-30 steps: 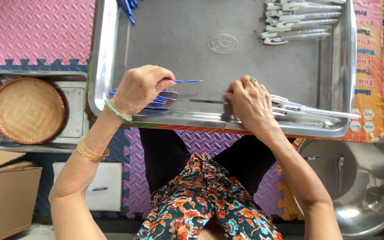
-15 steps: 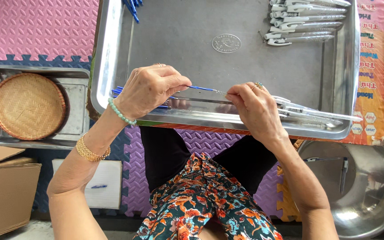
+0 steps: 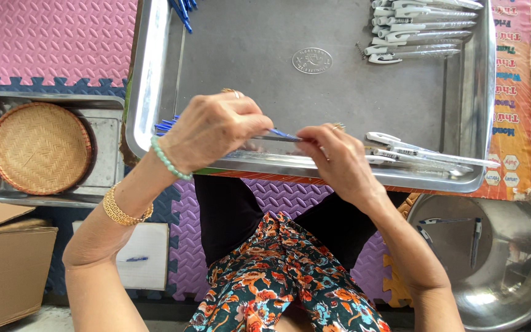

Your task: The person assembles ballpoint pens by hand, inserting ink refills into plastic barrels, adding springs, and snapping on caps while working over a metal tray.

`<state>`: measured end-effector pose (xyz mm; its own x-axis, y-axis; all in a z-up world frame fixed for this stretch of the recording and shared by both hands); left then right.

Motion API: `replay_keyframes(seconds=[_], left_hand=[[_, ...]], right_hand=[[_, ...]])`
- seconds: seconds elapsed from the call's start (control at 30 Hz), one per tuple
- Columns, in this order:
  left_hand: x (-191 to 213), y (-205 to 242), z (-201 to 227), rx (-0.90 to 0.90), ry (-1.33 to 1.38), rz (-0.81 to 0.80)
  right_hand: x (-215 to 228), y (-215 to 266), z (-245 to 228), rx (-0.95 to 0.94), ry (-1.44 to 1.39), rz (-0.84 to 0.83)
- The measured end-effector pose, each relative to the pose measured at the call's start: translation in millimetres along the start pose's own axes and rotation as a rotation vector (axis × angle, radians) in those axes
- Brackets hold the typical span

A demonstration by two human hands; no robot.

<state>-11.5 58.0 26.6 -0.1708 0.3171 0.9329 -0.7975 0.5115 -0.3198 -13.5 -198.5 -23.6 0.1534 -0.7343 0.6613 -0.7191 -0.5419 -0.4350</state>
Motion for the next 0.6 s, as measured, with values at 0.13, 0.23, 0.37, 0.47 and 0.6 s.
replay_keyframes(seconds=[0.13, 0.23, 0.37, 0.47, 0.6], left_hand=[[3, -11, 10, -0.015, 0.074, -0.008], [36, -16, 9, 0.148, 0.497, 0.285], [-1, -23, 14, 0.234, 0.717, 0.309], [-36, -26, 28, 0.250, 0.930, 0.125], [-50, -32, 22, 0.495, 1.377, 0.046]], right_hand=[[-11, 1, 4, 0.002, -0.157, 0.010], [1, -1, 7, -0.134, -0.250, 0.035], [10, -9, -3, -0.134, -0.217, 0.149], [15, -13, -3, -0.091, -0.184, 0.185], [48, -5, 75, -0.048, 0.070, 0.001]])
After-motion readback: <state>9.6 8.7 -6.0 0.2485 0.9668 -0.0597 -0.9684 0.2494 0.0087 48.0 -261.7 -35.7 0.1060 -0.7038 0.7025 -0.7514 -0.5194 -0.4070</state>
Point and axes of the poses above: each hand's wrist, its own y-axis away from the middle knuckle, its own x-axis out of the back of the hand, z = x × y, the point moved 3 cm from there along -y, towards the middle knuckle, and after that the axes turned 8 degrees about x, right-handed, at the moved point
